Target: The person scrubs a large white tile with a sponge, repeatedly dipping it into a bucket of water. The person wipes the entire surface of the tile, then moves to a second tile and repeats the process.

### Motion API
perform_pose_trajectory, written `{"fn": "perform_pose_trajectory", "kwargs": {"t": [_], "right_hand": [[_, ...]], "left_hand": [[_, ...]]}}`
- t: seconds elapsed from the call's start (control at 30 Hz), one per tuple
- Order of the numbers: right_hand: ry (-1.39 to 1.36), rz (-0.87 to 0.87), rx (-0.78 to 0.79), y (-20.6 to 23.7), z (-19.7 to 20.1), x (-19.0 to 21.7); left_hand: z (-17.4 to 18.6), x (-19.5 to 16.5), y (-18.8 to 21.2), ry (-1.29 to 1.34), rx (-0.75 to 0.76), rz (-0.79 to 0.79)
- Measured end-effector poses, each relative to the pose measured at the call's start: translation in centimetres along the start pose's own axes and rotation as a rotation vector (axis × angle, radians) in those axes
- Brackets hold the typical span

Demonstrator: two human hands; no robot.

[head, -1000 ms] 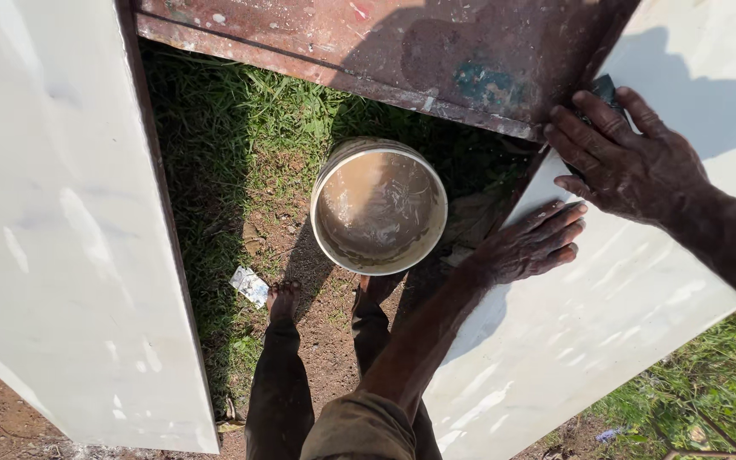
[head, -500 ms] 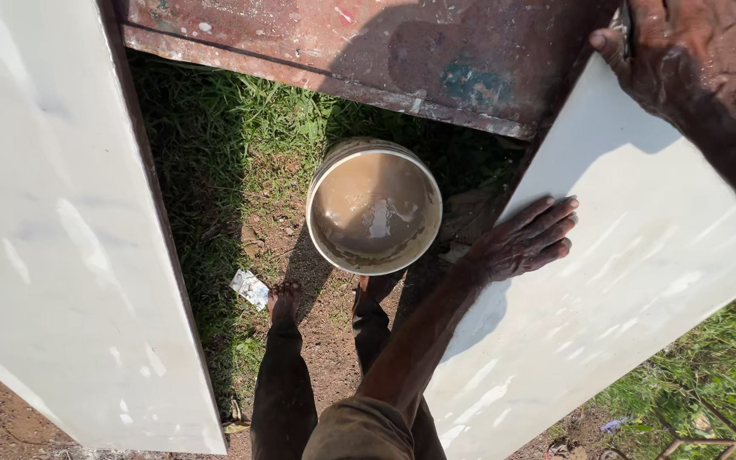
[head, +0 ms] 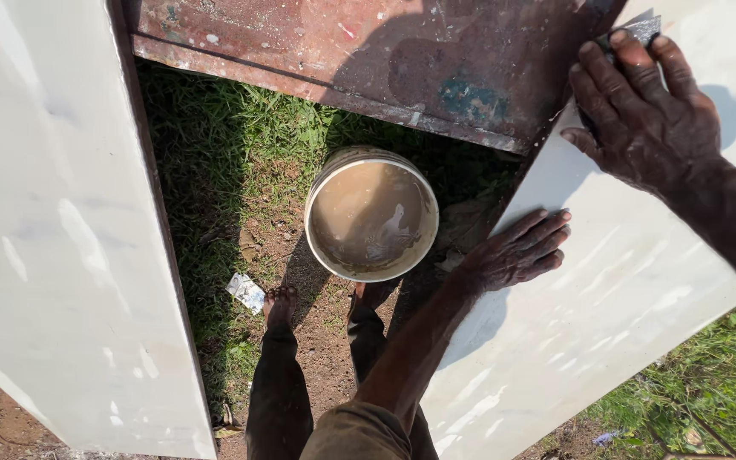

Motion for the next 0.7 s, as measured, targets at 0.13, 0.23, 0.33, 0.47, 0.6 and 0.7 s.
{"fn": "perform_pose_trajectory", "kwargs": {"t": [0.13, 0.23, 0.33, 0.47, 0.6, 0.7], "right_hand": [[0.394, -0.068, -0.083, -0.7, 1.5, -1.1], [0.57, 0.145, -0.215, 0.7, 2.9, 1.7], [0.547, 0.184, -0.223, -0.1, 3.5, 1.9], [0.704, 0.136, -0.225, -0.8, 4.3, 1.2], [0.603, 0.164, -0.195, -0.8, 3.9, 1.2], [0.506, 0.142, -0.204, 0.3, 2.6, 1.4]], "left_hand": [[-1.1, -0.2, 0.1, -0.022, 0.122, -0.035], [-1.0, -0.1, 0.1, -0.03, 0.086, -0.021], [-0.4, 0.1, 0.1, 0.008, -0.014, 0.013], [-1.3, -0.3, 0.3, -0.007, 0.086, -0.029], [-1.0, -0.1, 0.3, -0.026, 0.027, 0.006], [-1.9, -0.4, 0.3, -0.007, 0.137, -0.045]]}}
Point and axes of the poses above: each hand's wrist, its own y-axis away from the middle knuckle, its own z-axis out of the back of the hand, x = y × z, the point moved 8 cm from there along -y, towards the middle knuckle, and after that the axes turned 8 degrees about -z, right-handed, at the moved point
